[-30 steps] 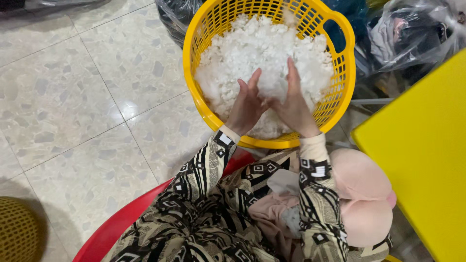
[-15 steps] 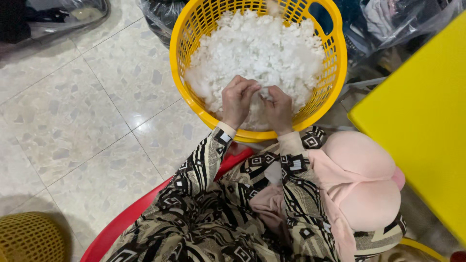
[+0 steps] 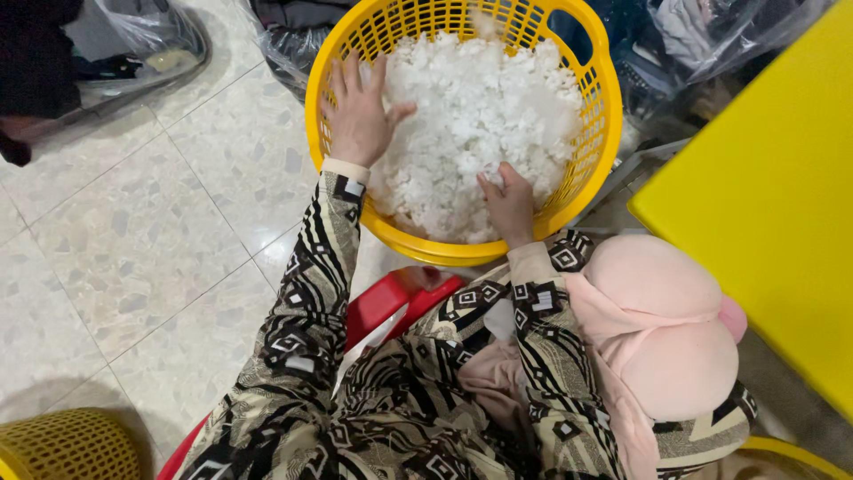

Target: The person repeatedly scoops white polyester fiberfill from a yellow basket and stuffs it into a pink plush toy held in their lap. They periodically press and adjust the toy to distribute the filling. A second polka-dotted plush toy sits nearby in another basket.

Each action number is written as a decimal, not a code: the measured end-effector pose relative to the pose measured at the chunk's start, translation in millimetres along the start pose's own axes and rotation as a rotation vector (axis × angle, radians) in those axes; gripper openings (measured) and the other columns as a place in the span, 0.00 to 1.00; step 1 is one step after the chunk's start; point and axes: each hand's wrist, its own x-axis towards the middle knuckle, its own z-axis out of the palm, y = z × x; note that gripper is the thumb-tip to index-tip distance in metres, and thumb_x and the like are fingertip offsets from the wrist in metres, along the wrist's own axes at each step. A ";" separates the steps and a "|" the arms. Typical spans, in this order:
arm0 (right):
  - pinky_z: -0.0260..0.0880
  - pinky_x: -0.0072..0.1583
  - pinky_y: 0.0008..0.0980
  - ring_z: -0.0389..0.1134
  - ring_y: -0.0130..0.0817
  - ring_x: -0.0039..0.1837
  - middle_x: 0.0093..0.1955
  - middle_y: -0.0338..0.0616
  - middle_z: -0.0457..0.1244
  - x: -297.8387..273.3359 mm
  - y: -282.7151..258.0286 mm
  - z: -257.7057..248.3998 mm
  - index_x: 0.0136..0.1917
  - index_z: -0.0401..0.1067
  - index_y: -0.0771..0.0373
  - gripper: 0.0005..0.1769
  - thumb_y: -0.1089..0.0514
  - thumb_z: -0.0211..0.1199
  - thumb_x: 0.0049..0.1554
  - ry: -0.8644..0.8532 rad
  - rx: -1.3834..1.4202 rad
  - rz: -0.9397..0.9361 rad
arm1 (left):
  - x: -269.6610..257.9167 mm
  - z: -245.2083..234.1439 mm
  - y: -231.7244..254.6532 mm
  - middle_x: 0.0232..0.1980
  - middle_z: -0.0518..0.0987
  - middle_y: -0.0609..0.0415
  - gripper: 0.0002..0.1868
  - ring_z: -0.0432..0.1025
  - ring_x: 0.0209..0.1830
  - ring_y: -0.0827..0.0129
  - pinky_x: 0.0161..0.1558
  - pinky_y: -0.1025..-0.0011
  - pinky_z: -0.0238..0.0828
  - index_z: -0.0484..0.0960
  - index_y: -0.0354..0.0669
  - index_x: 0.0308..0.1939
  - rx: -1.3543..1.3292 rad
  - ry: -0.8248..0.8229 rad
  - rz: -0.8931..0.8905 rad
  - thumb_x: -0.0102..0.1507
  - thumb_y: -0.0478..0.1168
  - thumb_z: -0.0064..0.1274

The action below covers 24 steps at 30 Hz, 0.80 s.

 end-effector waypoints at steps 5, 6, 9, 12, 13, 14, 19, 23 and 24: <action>0.65 0.39 0.23 0.64 0.17 0.38 0.39 0.34 0.67 -2.3 -5.3 -1.1 0.50 0.72 0.65 0.05 0.61 0.64 0.62 -0.014 0.037 -0.017 | -12.2 40.2 -11.9 0.86 0.29 0.46 0.52 0.22 0.83 0.39 0.69 0.17 0.22 0.42 0.58 0.84 0.238 -0.271 -0.044 0.66 0.76 0.41; 0.65 0.39 0.23 0.63 0.17 0.38 0.39 0.34 0.67 -3.1 -7.3 -1.6 0.50 0.72 0.65 0.05 0.61 0.64 0.62 -0.013 0.037 -0.015 | -13.7 42.1 -11.1 0.86 0.31 0.46 0.51 0.23 0.84 0.39 0.69 0.17 0.22 0.44 0.57 0.84 0.234 -0.247 -0.033 0.66 0.75 0.42; 0.65 0.41 0.25 0.64 0.21 0.41 0.41 0.37 0.68 -6.8 -12.2 -0.6 0.53 0.73 0.65 0.07 0.61 0.64 0.61 -0.011 0.016 -0.004 | -24.3 42.4 -2.5 0.85 0.33 0.44 0.51 0.25 0.83 0.38 0.69 0.18 0.26 0.47 0.56 0.83 0.190 -0.151 0.034 0.66 0.73 0.47; 0.71 0.57 0.29 0.71 0.30 0.56 0.55 0.45 0.70 -6.8 -16.2 1.7 0.61 0.71 0.66 0.16 0.63 0.67 0.60 0.016 -0.116 -0.180 | -44.3 45.5 20.4 0.85 0.35 0.42 0.49 0.27 0.83 0.35 0.69 0.21 0.34 0.49 0.55 0.83 0.010 -0.125 0.113 0.66 0.67 0.54; 0.71 0.59 0.30 0.68 0.31 0.61 0.60 0.47 0.66 -5.6 -16.6 2.7 0.65 0.67 0.66 0.22 0.64 0.65 0.58 0.008 -0.045 -0.164 | -52.7 48.4 29.5 0.85 0.35 0.42 0.48 0.28 0.84 0.33 0.70 0.23 0.37 0.50 0.55 0.82 -0.072 -0.133 0.139 0.66 0.64 0.56; 0.71 0.60 0.31 0.65 0.33 0.66 0.66 0.49 0.62 -2.9 -16.6 4.4 0.69 0.64 0.66 0.28 0.66 0.64 0.56 0.000 0.027 -0.149 | -61.3 51.4 37.7 0.84 0.40 0.39 0.47 0.32 0.83 0.33 0.72 0.30 0.42 0.52 0.53 0.81 -0.217 -0.126 0.175 0.65 0.60 0.59; 0.60 0.73 0.40 0.57 0.42 0.78 0.78 0.56 0.55 -3.8 -13.0 4.8 0.81 0.53 0.68 0.43 0.73 0.62 0.55 0.044 -0.154 -0.380 | -94.5 59.6 67.8 0.76 0.62 0.37 0.38 0.62 0.73 0.43 0.69 0.58 0.64 0.64 0.46 0.76 -0.715 -0.184 0.142 0.65 0.46 0.63; 0.69 0.57 0.34 0.66 0.40 0.58 0.62 0.54 0.65 -15.7 -25.5 9.7 0.81 0.54 0.66 0.39 0.70 0.56 0.58 0.060 -0.189 -0.242 | -90.6 50.2 75.4 0.63 0.75 0.40 0.28 0.77 0.53 0.51 0.50 0.66 0.78 0.78 0.38 0.62 -0.726 -0.066 0.179 0.58 0.40 0.66; 0.70 0.51 0.32 0.68 0.38 0.50 0.55 0.52 0.68 -16.6 -30.4 12.1 0.82 0.54 0.65 0.38 0.69 0.53 0.59 0.043 -0.140 -0.150 | -87.2 48.3 75.6 0.60 0.76 0.39 0.26 0.78 0.50 0.51 0.46 0.66 0.79 0.80 0.35 0.57 -0.716 -0.024 0.234 0.57 0.39 0.67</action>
